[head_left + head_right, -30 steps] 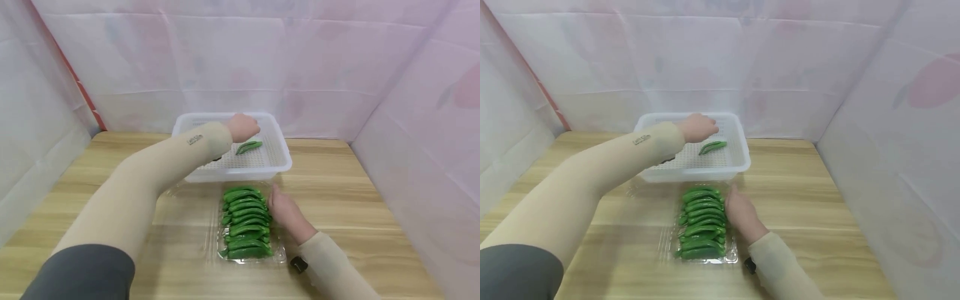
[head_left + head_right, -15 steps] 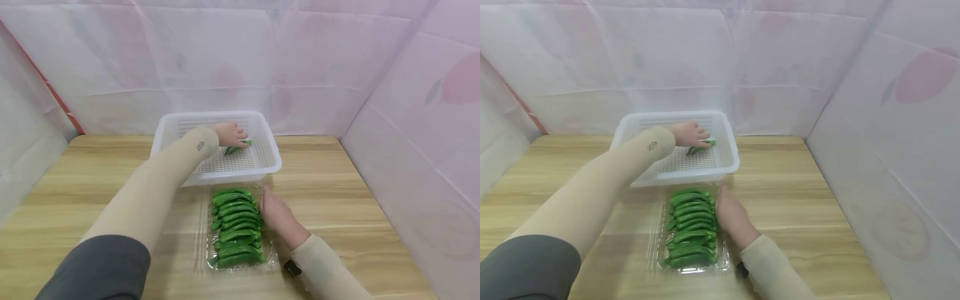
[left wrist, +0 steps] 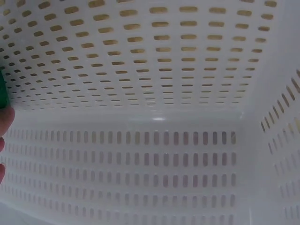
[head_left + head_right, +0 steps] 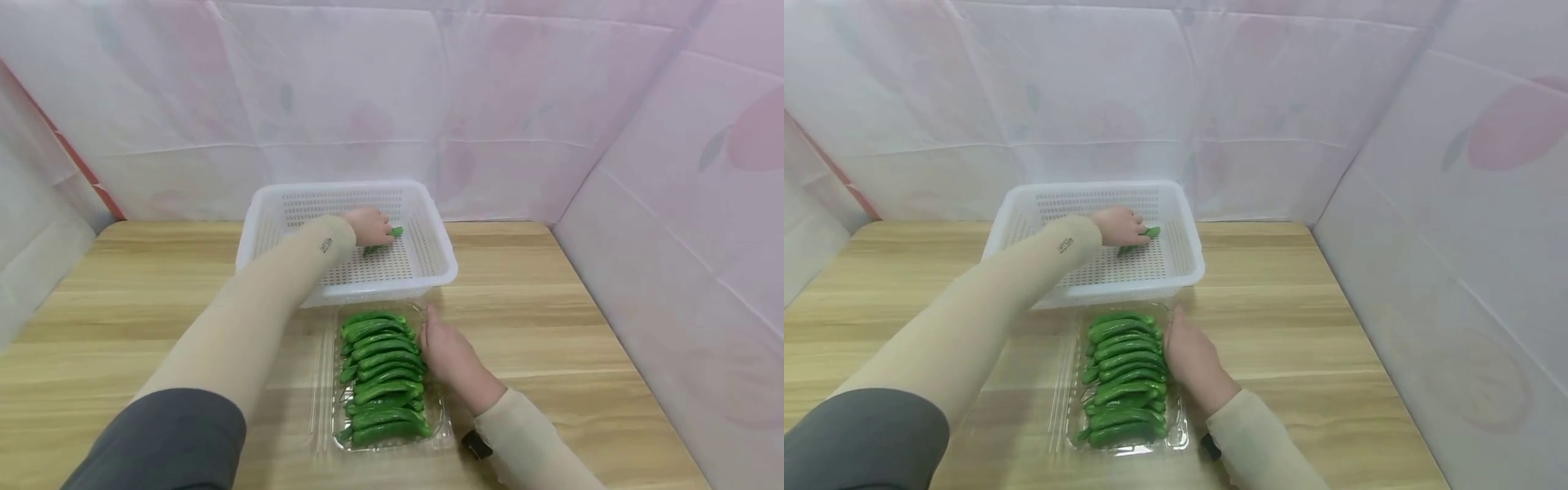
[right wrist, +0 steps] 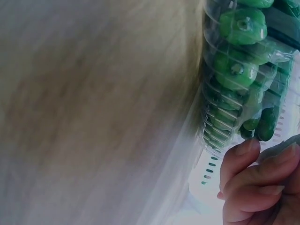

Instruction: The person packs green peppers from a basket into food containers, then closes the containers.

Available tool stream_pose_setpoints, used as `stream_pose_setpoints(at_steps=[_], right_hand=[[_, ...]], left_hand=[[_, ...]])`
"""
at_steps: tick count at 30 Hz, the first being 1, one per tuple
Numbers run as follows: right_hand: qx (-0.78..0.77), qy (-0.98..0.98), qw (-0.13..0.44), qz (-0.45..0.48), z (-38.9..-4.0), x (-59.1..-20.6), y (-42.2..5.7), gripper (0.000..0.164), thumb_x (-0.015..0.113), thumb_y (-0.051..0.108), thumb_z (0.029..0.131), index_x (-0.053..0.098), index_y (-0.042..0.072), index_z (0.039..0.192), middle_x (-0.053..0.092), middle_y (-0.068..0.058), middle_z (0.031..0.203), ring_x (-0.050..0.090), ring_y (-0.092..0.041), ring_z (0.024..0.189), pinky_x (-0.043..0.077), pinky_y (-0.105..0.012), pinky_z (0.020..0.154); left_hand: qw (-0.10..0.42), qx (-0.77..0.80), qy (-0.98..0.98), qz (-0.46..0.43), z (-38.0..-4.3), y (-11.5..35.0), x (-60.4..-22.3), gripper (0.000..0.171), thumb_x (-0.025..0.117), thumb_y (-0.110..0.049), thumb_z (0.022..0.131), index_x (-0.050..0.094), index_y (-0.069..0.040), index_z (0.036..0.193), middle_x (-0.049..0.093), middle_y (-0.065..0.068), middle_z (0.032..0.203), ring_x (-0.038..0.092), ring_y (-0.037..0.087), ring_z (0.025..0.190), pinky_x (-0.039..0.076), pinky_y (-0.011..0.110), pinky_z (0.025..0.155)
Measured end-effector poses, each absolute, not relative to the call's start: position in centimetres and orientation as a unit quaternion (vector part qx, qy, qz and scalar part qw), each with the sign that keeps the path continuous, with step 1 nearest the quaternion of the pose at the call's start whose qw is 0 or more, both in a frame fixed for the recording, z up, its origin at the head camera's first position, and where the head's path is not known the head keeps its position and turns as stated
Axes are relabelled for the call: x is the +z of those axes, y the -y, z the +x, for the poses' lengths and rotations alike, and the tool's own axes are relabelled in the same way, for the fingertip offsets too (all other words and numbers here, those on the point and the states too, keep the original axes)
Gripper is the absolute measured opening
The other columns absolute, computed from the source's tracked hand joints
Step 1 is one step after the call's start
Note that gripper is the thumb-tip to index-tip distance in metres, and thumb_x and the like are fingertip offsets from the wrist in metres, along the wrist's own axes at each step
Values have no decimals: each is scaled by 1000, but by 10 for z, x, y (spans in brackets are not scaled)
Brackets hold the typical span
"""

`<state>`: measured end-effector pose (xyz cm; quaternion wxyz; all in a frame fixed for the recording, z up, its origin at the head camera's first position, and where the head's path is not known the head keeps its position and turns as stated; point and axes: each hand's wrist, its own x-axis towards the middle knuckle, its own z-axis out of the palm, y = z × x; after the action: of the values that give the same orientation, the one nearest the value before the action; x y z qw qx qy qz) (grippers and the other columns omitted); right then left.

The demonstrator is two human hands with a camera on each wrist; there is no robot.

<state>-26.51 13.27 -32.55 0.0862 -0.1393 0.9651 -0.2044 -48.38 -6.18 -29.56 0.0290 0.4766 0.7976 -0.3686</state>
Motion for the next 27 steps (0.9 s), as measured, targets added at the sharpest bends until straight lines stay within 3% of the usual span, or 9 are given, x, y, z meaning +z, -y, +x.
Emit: stream_pose_setpoints(at_steps=[3,8,15,19,27], right_hand=[[-198,-966,84,-143,-265,-324,-132,53,33,17,101,17,-13,141,52,-9,62,55,-22,57,48,-34,53],[-193,-967,84,-142,-266,-322,-131,53,33,18,101,18,-13,141,54,-10,63,56,-23,57,49,-36,53],[-194,-966,86,-150,-266,-322,-131,53,34,17,100,18,-13,141,59,-17,73,60,-27,65,51,-38,57],[-200,-964,98,-144,-268,-322,-131,53,33,17,101,16,-12,142,51,-9,60,51,-21,52,46,-33,48],[-191,-965,99,-147,-272,-322,-129,53,33,17,101,16,-13,141,51,-9,60,53,-22,55,47,-35,52]], left_hand=[[22,-364,-806,467,-485,64,-296,30,62,-6,84,56,-13,113,60,5,105,56,20,96,44,35,89],[15,-356,-816,455,-484,67,-293,27,65,-11,84,61,-13,111,59,5,111,54,21,104,42,38,95],[93,-286,-873,383,-478,66,-296,22,59,-25,90,57,-17,111,63,1,99,58,19,91,45,35,88],[110,-265,-892,348,-477,65,-295,16,60,-23,90,60,-18,105,64,1,94,59,18,88,46,33,85],[138,-272,-906,293,-471,75,-297,18,62,-15,88,64,-13,105,65,5,99,60,19,91,47,34,88]])
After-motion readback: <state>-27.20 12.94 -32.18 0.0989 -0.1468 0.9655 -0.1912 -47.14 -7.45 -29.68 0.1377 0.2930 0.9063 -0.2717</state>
